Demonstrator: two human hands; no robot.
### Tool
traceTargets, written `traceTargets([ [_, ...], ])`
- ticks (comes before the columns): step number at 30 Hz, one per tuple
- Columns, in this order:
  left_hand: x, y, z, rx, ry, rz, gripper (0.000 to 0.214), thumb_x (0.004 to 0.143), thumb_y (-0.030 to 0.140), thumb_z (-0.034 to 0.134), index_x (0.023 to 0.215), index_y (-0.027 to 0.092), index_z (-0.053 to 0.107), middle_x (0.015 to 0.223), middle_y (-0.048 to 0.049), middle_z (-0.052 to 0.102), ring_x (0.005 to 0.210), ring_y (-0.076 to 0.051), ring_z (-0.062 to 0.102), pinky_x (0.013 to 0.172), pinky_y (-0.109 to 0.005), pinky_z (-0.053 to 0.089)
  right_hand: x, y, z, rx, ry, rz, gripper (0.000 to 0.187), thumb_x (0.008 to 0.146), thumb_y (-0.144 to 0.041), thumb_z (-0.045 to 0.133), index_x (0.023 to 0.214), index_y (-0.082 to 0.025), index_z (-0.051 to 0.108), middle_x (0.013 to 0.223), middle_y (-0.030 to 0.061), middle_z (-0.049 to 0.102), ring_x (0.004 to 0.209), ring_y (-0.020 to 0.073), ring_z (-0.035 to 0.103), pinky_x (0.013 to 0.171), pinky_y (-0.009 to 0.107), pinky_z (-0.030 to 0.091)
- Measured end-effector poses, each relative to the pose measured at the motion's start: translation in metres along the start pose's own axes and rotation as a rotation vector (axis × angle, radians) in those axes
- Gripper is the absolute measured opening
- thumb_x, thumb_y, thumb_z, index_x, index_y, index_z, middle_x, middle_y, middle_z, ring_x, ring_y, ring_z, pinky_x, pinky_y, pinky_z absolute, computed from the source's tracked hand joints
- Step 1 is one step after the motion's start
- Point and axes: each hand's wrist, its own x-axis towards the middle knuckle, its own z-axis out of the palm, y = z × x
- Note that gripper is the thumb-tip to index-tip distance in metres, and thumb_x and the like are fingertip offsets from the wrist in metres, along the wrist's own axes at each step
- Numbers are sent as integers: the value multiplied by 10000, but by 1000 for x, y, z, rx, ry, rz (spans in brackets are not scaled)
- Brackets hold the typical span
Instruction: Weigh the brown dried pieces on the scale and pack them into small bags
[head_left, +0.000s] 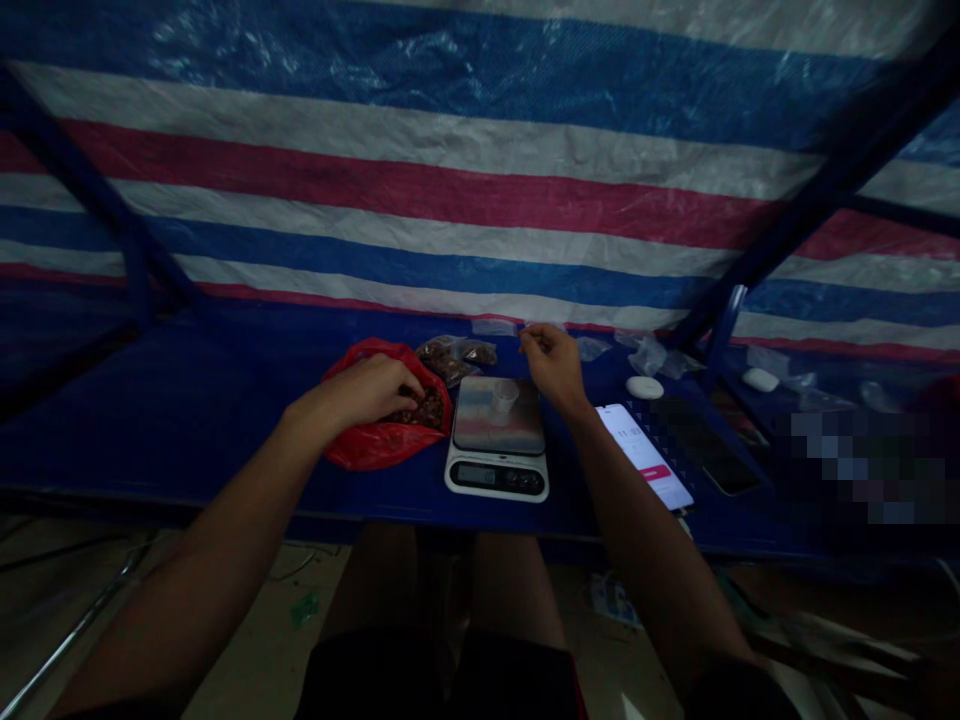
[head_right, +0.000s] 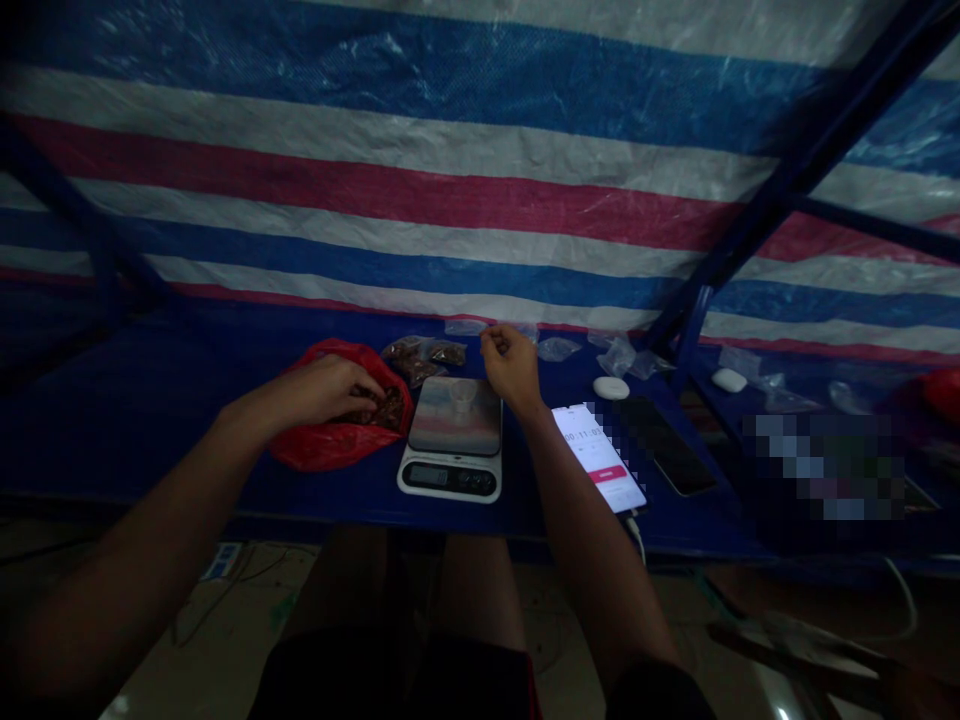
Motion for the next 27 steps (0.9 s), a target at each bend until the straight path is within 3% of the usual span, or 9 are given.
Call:
traceTargets([
  [6, -3, -4, -11, -20, -69, -12, 277, 834, 162, 686, 932, 326, 886, 987, -11, 869, 851, -212, 803, 754, -291, 544, -1, -3, 1, -4, -17, 26, 201, 887, -376, 622, 896, -202, 722, 760, 29, 731, 755, 209, 683, 749, 349, 544],
  [8, -4, -4, -10, -38, -71, -4, 264, 852, 195, 680, 955, 325, 886, 998, -16, 869, 854, -215, 805, 758, -297, 543, 1, -4, -3, -35, -88, 24, 177, 881, -344, 629, 882, -198, 729, 777, 38, 744, 771, 213, 687, 762, 358, 558],
  [11, -6, -6, -10, -97, -64, 1, 229, 859, 259, 683, 955, 306, 885, 971, -37, 868, 782, -213, 794, 719, -302, 539, 4, -10, -23, -124, -297, -4, 162, 832, -267, 679, 949, -192, 764, 910, 61, 786, 839, 228, 707, 813, 394, 593],
  [15, -10, -5, -13, -76, -84, 1, 240, 873, 283, 661, 962, 307, 883, 962, -35, 867, 752, -197, 778, 708, -289, 537, -8, -21, -66, -192, -578, 51, 608, 690, -325, 907, 1272, -234, 753, 1240, 107, 781, 1073, 320, 747, 933, 513, 635],
  [19, -15, -7, -18, -97, -73, -23, 233, 856, 283, 686, 963, 336, 886, 969, -12, 868, 749, -199, 775, 732, -293, 551, -45, -27, -94, -266, -653, 39, 956, 632, -411, 989, 1512, -341, 622, 1535, 114, 636, 1371, 402, 641, 1119, 597, 577],
  [23, -15, -12, -18, -78, -58, -25, 230, 846, 315, 695, 971, 342, 887, 1017, -10, 868, 808, -213, 797, 761, -302, 555, -75, -27, -95, -294, -716, 9, 1112, 669, -424, 974, 1649, -355, 453, 1672, 119, 494, 1515, 398, 520, 1246, 597, 472],
  [27, -11, -13, -15, -64, -46, -10, 256, 855, 343, 688, 1018, 339, 885, 1060, -15, 866, 888, -227, 808, 803, -303, 567, -82, -26, -87, -363, -762, 0, 1201, 672, -326, 962, 1704, -338, 347, 1769, 128, 338, 1628, 391, 351, 1309, 592, 384],
])
